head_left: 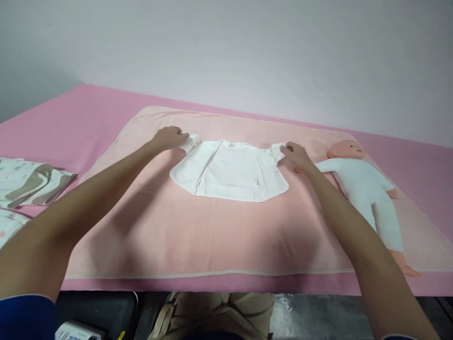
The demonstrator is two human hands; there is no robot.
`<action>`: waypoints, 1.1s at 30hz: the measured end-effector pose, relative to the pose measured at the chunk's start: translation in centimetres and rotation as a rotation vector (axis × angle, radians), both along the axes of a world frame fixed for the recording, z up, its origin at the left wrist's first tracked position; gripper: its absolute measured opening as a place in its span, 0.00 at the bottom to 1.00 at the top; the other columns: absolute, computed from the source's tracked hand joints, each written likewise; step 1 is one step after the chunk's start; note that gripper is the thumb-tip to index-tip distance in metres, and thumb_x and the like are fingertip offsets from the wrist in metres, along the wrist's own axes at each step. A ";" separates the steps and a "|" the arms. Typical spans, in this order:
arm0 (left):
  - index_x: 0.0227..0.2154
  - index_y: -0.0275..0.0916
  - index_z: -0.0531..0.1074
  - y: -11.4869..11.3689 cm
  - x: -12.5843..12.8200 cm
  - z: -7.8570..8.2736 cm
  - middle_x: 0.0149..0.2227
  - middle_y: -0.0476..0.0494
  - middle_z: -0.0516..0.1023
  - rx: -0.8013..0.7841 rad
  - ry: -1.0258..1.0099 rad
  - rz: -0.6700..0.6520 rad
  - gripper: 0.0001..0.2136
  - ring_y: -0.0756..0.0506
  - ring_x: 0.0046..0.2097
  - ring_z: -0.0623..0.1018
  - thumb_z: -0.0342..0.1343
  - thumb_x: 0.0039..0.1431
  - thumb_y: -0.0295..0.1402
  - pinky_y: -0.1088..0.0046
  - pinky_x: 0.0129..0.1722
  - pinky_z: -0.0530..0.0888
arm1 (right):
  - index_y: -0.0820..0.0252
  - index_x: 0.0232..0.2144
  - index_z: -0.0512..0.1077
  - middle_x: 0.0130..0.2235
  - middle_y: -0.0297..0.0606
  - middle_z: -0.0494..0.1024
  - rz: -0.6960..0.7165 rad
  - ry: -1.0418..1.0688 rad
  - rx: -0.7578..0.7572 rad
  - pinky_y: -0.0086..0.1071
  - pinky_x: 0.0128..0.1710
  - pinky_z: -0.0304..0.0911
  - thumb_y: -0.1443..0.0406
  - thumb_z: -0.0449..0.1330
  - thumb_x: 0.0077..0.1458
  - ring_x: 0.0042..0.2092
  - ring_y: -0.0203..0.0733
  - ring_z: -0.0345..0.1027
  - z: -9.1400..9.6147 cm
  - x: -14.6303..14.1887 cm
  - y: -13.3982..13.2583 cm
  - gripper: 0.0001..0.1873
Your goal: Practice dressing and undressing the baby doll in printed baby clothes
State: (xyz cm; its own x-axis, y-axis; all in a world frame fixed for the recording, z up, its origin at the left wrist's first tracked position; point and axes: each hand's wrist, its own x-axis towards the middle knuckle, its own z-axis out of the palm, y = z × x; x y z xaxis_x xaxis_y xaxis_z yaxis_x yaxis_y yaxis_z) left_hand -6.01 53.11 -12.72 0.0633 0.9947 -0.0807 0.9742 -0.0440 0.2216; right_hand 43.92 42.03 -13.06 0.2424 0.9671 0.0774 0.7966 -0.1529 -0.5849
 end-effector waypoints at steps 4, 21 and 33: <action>0.51 0.33 0.78 2.3 -3.9 -0.1 0.48 0.37 0.82 -0.005 0.029 0.126 0.22 0.39 0.49 0.78 0.52 0.72 0.48 0.62 0.51 0.74 | 0.57 0.36 0.74 0.41 0.45 0.81 -0.177 -0.235 -0.064 0.44 0.51 0.67 0.61 0.62 0.62 0.45 0.52 0.73 0.0 5.1 1.8 0.05; 0.80 0.41 0.54 -4.7 2.3 -5.8 0.84 0.41 0.49 0.294 -0.175 -0.433 0.38 0.37 0.83 0.50 0.32 0.79 0.59 0.53 0.81 0.49 | 0.50 0.82 0.55 0.83 0.40 0.49 0.483 -0.293 0.096 0.63 0.83 0.34 0.40 0.42 0.77 0.84 0.59 0.39 -7.3 -6.0 -4.4 0.41; 0.84 0.50 0.37 -12.3 4.5 -6.3 0.85 0.48 0.38 0.080 -0.076 -0.752 0.35 0.35 0.85 0.42 0.31 0.82 0.54 0.47 0.83 0.42 | 0.43 0.84 0.35 0.84 0.33 0.38 0.734 -0.349 -0.003 0.62 0.83 0.38 0.46 0.42 0.80 0.85 0.55 0.30 -5.5 -9.3 -10.6 0.40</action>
